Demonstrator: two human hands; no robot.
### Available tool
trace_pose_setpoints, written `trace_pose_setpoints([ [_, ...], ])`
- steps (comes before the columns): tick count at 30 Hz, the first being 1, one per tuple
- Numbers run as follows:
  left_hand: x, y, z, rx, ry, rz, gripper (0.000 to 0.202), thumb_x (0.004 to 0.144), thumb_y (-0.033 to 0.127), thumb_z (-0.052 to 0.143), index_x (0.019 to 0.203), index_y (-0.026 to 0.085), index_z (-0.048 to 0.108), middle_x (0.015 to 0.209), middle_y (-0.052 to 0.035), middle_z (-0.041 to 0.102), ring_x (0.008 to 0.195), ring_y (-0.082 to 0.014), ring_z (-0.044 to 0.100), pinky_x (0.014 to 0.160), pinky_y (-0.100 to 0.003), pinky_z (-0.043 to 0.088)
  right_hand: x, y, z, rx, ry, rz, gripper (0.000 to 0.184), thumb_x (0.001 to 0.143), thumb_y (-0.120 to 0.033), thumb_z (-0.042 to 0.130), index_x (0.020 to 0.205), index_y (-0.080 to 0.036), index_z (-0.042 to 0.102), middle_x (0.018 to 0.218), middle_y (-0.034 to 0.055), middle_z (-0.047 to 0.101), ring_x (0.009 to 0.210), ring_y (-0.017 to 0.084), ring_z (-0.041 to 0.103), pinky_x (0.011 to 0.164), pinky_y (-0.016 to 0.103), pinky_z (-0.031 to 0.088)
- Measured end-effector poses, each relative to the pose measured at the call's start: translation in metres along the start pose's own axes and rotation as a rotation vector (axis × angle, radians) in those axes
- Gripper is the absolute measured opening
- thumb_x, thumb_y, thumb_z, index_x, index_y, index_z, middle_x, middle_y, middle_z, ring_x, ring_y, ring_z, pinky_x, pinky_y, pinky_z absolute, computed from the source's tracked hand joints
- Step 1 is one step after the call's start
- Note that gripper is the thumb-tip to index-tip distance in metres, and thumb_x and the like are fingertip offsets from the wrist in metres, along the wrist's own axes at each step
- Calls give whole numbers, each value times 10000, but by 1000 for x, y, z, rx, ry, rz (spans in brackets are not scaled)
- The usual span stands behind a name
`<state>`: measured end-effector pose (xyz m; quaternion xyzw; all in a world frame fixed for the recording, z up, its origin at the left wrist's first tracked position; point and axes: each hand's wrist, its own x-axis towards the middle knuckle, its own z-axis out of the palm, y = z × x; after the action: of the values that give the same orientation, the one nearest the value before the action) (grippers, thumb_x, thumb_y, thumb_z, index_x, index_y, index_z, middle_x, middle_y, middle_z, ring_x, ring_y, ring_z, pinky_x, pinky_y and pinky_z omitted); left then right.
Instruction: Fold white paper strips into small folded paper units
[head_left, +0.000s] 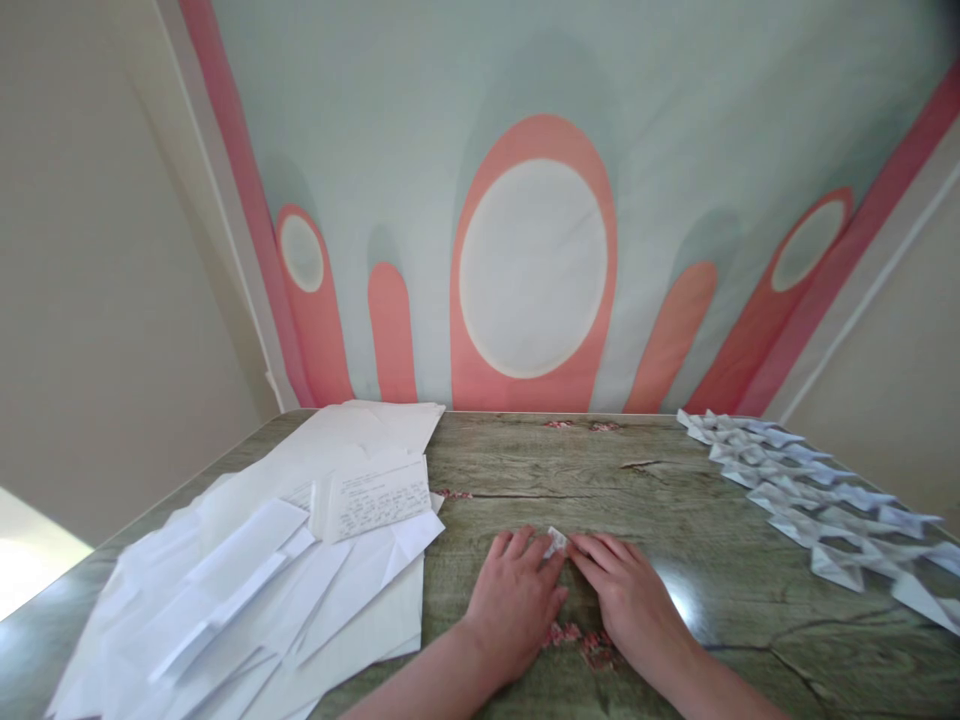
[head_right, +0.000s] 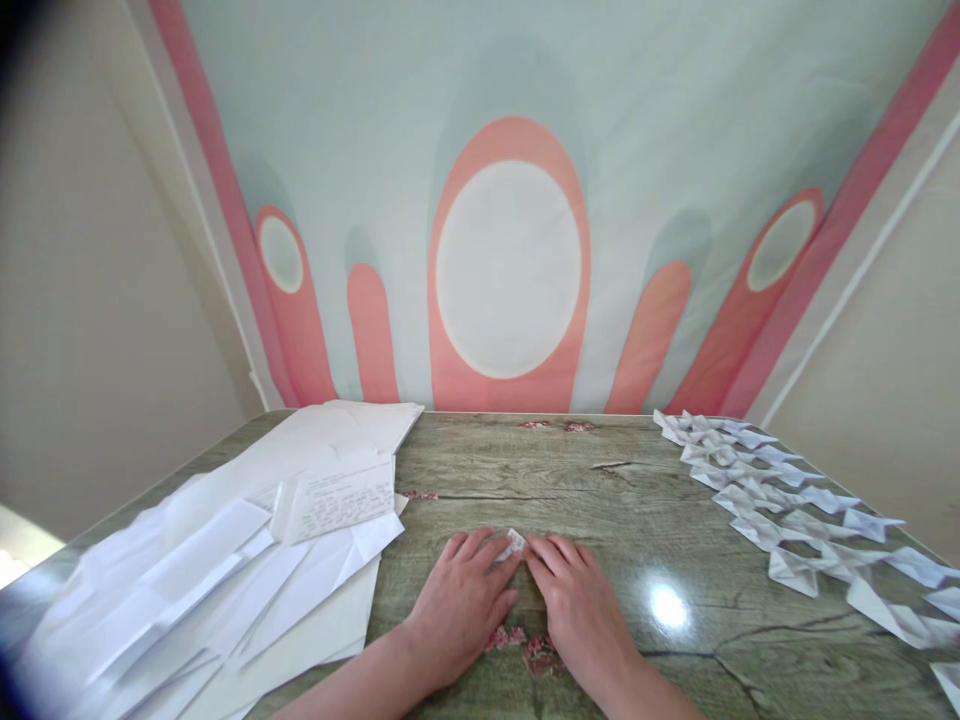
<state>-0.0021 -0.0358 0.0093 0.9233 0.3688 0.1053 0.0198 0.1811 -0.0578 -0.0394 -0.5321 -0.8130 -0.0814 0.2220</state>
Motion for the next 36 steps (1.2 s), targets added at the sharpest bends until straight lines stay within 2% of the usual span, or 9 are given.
trace_pose_setpoints([
  [4, -1, 0, -1, 6, 7, -6, 383, 909, 383, 423, 1265, 248, 457, 1294, -55, 471, 1211, -271, 352, 985, -450, 287, 3, -3, 0, 3, -40, 19, 398, 797, -37, 447, 1127, -195, 604, 1145, 47, 608, 1033, 217, 489, 868, 345, 383],
  [12, -6, -1, 2, 28, 21, -95, 462, 852, 497, 482, 1274, 313, 450, 1325, -73, 430, 1247, -305, 314, 992, -496, 281, 3, -2, -3, -29, -97, 45, 394, 788, -31, 449, 1111, -184, 615, 1146, 55, 610, 1010, 211, 506, 867, 340, 381],
  [19, -6, 1, 1, 43, 8, -132, 446, 849, 497, 487, 1255, 312, 484, 1313, -85, 449, 1253, -307, 318, 995, -502, 282, 6, -4, -8, -24, -153, 54, 399, 794, -17, 434, 1107, -183, 617, 1136, 52, 611, 1004, 200, 509, 849, 325, 383],
  [26, -8, -4, -8, 84, -26, -181, 396, 843, 465, 515, 1175, 257, 571, 1258, -95, 514, 1274, -303, 308, 1010, -502, 277, 5, -3, -5, -18, -147, 78, 402, 796, -18, 444, 1112, -199, 615, 1151, 37, 608, 1024, 198, 503, 852, 317, 372],
  [36, -2, 0, -7, 179, -52, -170, 406, 844, 433, 534, 1147, 171, 599, 1226, -131, 546, 1267, -284, 342, 1024, -468, 290, 8, -3, -10, 5, -158, 103, 387, 833, -36, 440, 1119, -232, 612, 1163, 6, 609, 1022, 183, 503, 840, 300, 362],
])
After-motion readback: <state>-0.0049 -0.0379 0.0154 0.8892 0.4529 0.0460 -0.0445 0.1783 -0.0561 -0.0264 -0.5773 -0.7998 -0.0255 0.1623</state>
